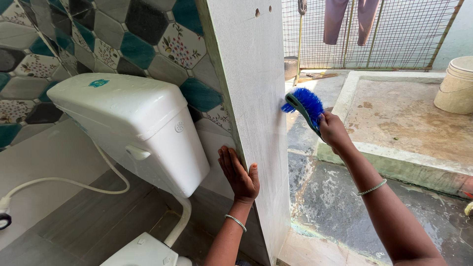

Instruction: The person scrubs a vertical tiled wall section next to a toilet using a blue scrub brush. They repeatedly scrub the same area of the wall with vertical and horizontal motions.

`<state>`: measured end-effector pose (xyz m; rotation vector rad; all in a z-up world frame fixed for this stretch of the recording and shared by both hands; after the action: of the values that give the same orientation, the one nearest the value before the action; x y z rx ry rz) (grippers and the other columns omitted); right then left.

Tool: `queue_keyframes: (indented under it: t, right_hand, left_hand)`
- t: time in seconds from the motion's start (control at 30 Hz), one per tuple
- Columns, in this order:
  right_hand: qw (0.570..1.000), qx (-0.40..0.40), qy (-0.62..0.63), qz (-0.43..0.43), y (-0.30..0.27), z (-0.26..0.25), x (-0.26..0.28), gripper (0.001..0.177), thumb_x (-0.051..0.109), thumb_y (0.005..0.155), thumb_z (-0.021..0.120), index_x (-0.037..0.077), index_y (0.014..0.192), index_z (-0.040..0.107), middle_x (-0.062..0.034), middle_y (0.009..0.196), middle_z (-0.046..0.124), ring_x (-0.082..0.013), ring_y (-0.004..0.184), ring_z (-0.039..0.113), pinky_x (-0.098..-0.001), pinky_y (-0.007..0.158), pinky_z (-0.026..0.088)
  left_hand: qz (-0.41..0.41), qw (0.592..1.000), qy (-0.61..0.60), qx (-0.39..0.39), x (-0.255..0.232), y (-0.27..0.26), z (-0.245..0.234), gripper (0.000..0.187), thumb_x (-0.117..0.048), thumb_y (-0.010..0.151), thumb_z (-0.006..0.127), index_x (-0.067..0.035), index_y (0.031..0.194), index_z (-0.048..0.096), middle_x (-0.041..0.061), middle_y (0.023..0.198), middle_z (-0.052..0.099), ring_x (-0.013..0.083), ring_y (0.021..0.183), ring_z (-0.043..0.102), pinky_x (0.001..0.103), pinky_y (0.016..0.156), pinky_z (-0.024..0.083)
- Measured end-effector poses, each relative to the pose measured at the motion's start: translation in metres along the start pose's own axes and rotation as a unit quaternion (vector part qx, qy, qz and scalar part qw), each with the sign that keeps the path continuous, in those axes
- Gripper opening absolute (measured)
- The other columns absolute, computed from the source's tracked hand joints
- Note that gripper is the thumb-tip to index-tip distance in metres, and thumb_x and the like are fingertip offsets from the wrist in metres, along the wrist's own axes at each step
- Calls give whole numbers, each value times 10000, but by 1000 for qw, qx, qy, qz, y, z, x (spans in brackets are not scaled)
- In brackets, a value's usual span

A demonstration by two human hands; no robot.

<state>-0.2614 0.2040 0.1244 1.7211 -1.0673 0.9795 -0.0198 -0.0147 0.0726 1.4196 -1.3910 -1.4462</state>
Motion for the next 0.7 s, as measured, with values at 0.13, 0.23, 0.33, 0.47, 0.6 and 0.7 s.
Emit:
queue_keyframes:
  t: [0.13, 0.23, 0.33, 0.47, 0.6, 0.7]
  right_hand:
    - [999, -13, -22, -45, -7, -6, 67, 380, 247, 1082, 368, 40, 1277, 620, -111, 722, 639, -168, 541, 524, -333, 524, 468]
    - [984, -33, -8, -175, -14, -14, 139, 370, 215, 1127, 380, -26, 1167, 658, -113, 752, 632, -156, 591, 512, -313, 580, 456]
    - [958, -19, 92, -272, -26, -11, 178, 337, 176, 1122, 390, -19, 1192, 656, -43, 806, 663, -83, 649, 530, -263, 618, 478]
    - [965, -25, 106, -237, -32, 3, 148, 314, 154, 1116, 391, -29, 1149, 644, -40, 753, 615, -85, 601, 504, -269, 550, 444]
    - [988, -30, 135, -69, -32, 36, 50, 275, 185, 1083, 355, 47, 1124, 590, -47, 668, 570, -105, 503, 454, -273, 430, 384]
    - [986, -29, 166, 8, -49, 63, -27, 301, 215, 1101, 323, 27, 1014, 541, -46, 662, 567, -106, 475, 458, -289, 399, 367]
  left_hand:
    - [0, 1000, 1, 0, -1, 0, -1, 766, -457, 1107, 392, 101, 1585, 175, 304, 1674, 173, 462, 1590, 128, 607, 1290, 95]
    - [0, 1000, 2, -1, -2, 0, -2, 769, -466, 1110, 385, 99, 1587, 176, 301, 1677, 173, 459, 1594, 129, 604, 1296, 98]
    - [0, 1000, 6, 1, -1, 0, -2, 777, -475, 1111, 380, 101, 1589, 172, 300, 1677, 171, 458, 1593, 128, 600, 1296, 99]
    - [-5, 1000, 13, 1, 1, -2, 0, 776, -483, 1106, 382, 92, 1589, 183, 293, 1679, 178, 452, 1595, 133, 595, 1300, 102]
    - [-6, 1000, 5, -2, 0, -2, -1, 770, -475, 1109, 393, 96, 1585, 193, 296, 1679, 180, 457, 1594, 135, 597, 1298, 101]
    - [-8, 1000, -1, -4, 0, -1, -2, 764, -468, 1107, 398, 98, 1580, 201, 295, 1677, 186, 459, 1591, 142, 595, 1292, 103]
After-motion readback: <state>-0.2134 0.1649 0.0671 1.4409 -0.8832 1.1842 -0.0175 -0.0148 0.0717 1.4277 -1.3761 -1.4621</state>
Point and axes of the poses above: each hand's wrist, its own y-axis towards the middle knuckle, its own z-axis out of the palm, x = y × z, the point moved 8 cm from there along y, towards the middle knuckle
